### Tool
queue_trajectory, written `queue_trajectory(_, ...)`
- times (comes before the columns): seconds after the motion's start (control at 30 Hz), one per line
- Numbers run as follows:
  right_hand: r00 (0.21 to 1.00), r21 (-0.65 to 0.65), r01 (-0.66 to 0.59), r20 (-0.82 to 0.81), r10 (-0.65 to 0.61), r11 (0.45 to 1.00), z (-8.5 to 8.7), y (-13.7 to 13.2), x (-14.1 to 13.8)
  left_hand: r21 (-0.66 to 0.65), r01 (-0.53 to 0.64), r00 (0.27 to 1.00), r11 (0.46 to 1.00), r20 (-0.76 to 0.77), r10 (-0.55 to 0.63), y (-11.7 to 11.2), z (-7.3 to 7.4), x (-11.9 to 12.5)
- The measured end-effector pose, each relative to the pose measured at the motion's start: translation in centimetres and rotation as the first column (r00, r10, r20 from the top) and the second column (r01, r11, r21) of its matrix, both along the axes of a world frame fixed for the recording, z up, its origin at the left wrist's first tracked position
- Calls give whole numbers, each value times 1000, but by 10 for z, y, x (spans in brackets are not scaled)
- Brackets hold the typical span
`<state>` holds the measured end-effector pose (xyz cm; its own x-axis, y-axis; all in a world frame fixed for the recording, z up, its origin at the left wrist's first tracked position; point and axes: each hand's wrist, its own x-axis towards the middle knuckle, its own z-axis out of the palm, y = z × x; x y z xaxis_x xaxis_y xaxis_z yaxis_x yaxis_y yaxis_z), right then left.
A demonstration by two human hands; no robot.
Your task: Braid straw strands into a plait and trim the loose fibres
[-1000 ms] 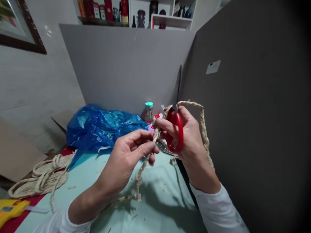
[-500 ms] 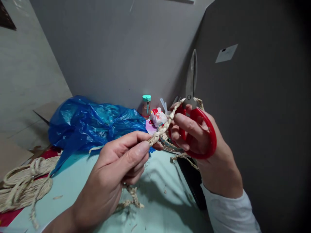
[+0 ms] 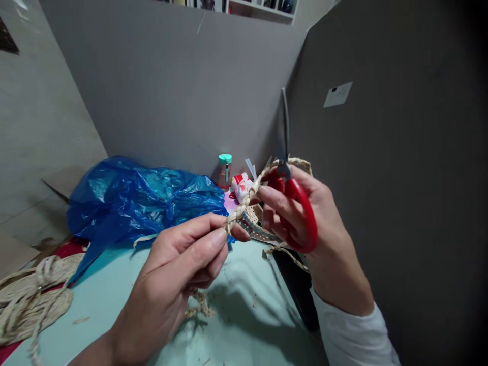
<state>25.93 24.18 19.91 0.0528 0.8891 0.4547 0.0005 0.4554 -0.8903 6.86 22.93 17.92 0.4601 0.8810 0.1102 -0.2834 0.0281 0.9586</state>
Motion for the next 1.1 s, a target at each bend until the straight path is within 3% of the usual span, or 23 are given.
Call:
queue_trajectory(0.13,974,142,83,196,-110,986,-4,-2,1,-50,-12,995,999,100,17,2,2,-2)
queue_trajectory(0.23,911,254,82,373,-176,964,-3,-9,2,-54,-55,982,997,178,64,4,5,-2)
queue_trajectory(0.43,598,518,-6,688,-413,855,6,-24,-5,-14,-132,953,991,275,131,5,9,-4)
queue_trajectory(0.57,397,612,-24,732,-554,791,6,-28,-12,-11,-170,934,985,317,165,4,12,-6)
queue_trajectory(0.67,291,729,2,654,-698,684,4,-27,-14,8,-200,911,980,369,183,1,14,-7)
queue_trajectory(0.8,257,802,42,568,-782,596,2,-24,-10,29,-193,919,981,355,171,-3,15,-9)
queue_trajectory(1.1,298,813,57,540,-787,579,1,-18,-4,45,-194,934,980,315,170,-3,14,-9)
